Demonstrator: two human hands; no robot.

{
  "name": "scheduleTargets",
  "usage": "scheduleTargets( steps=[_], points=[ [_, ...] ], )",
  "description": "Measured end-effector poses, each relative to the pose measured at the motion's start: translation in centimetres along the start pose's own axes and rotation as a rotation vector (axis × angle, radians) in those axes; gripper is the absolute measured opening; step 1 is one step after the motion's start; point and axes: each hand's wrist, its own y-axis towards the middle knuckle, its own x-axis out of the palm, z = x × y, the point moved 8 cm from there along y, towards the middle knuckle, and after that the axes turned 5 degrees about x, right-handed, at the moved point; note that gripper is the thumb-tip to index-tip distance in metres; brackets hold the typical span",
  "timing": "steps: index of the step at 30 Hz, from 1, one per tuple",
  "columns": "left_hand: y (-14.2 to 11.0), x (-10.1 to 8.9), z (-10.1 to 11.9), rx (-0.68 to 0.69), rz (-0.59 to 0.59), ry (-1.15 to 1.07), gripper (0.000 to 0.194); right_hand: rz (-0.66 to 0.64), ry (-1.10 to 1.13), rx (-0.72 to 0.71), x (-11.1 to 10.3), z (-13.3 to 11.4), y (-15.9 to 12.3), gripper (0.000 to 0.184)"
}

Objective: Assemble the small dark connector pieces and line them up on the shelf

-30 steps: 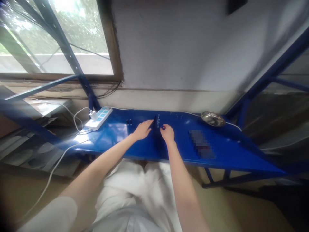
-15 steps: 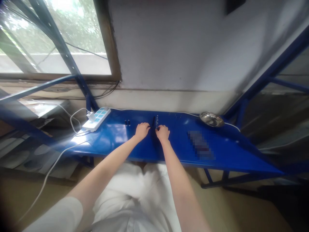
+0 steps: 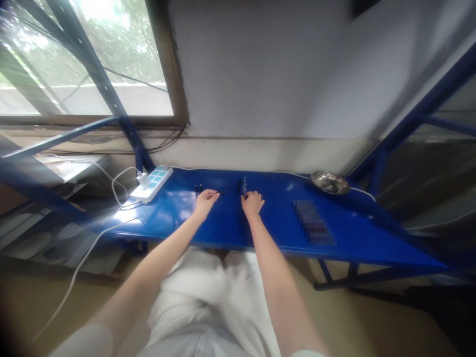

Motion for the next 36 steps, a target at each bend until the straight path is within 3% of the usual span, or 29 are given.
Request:
scheduleTargets(
  steps=[5,13,25,32,36],
  points=[
    [-0.5,-0.3,2.1,0.121,-0.029,0.059,0.019,-0.016,0.023,-0.059,-0.3,-1.1,-0.9,0.017],
    [-1.4,-0.4,7.1,0.308,-0.103,0.174,0.013,-0.008,0.055,-0.335,-3.0,-5.4,-4.3,0.019],
    [-1.9,-0.7,9.7,0.396,-0.134,0.309,0.013,-0.006,-0.049,-0.442,-4.9,-7.4,-5.6,0.020],
    [-1.5,-0.1,11.9,0.567,-0.291,0.450,0.014,-0.013,-0.141,-0.509,-5.7,-8.6,-5.9,0.019],
    [-1.1,0.5,12.3,0.584,-0.356,0.535,0.013,-0.022,-0.121,-0.508,-6.3,-9.4,-5.9,0.018]
  ],
)
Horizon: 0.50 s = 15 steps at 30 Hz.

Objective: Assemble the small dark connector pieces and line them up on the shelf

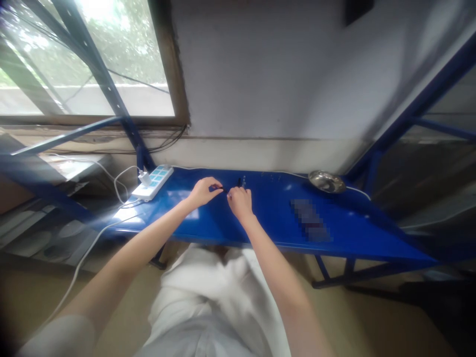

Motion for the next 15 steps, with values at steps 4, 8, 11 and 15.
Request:
scheduleTargets(
  steps=[4,8,11,15],
  points=[
    [0.3,0.5,0.1,0.005,-0.075,0.061,0.013,-0.002,-0.001,-0.007,-0.2,-0.4,0.2,0.017],
    [0.5,0.8,0.2,0.010,-0.134,0.078,0.012,-0.006,0.003,-0.013,0.1,-0.3,0.2,0.018],
    [1.1,0.9,0.4,0.041,-0.185,0.140,0.011,0.003,0.035,-0.004,0.3,-0.2,0.2,0.019],
    [2.5,0.9,0.2,0.067,-0.264,0.224,0.009,0.027,0.108,0.006,0.6,-0.2,0.2,0.021]
  ],
)
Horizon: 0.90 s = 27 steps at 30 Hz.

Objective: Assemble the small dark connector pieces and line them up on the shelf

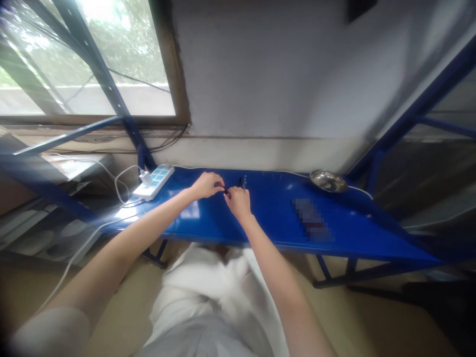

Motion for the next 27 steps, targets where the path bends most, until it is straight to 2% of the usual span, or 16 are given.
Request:
scheduleTargets(
  steps=[4,8,10,14,19,23,27],
  points=[
    [1.8,-0.3,-1.3,-0.008,-0.082,0.012,0.005,0.057,0.095,0.027,0.1,0.6,-0.1,0.023],
    [3.1,-1.2,-4.0,-0.056,-0.025,0.030,0.006,0.067,0.153,0.051,0.8,1.9,-0.7,0.025],
    [3.4,-1.1,-5.5,-0.086,-0.033,0.107,0.007,0.061,0.166,0.065,1.3,2.6,-1.0,0.027],
    [2.9,0.4,-8.1,-0.150,-0.127,0.284,0.007,0.096,0.195,0.093,2.0,4.0,-1.7,0.028],
    [2.0,1.9,-10.0,-0.196,-0.192,0.342,0.009,0.139,0.245,0.122,2.4,4.9,-1.9,0.028],
    [1.5,2.2,-10.8,-0.226,-0.197,0.317,0.007,0.158,0.288,0.139,2.6,5.1,-2.1,0.028],
    [1.3,2.0,-11.0,-0.245,-0.154,0.221,0.007,0.156,0.295,0.150,3.0,5.3,-2.3,0.028]
  ],
)
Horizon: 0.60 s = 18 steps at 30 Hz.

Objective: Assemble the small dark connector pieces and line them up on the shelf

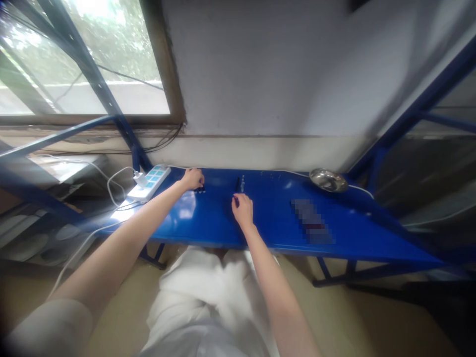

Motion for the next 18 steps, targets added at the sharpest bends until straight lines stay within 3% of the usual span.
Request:
scheduleTargets(
  steps=[5,11,18],
  points=[
    [0.00,0.13,-0.03,-0.009,0.023,-0.086,0.011,-0.001,0.020,0.000,0.13,0.18,-0.18,0.027],
    [0.07,0.66,-0.06,-0.003,-0.011,0.052,0.006,0.024,0.016,-0.012,0.06,0.31,-0.33,0.026],
    [-0.36,0.81,0.21,-0.005,-0.099,0.170,0.017,0.067,0.020,-0.051,0.24,0.68,-0.43,0.025]
  ],
)
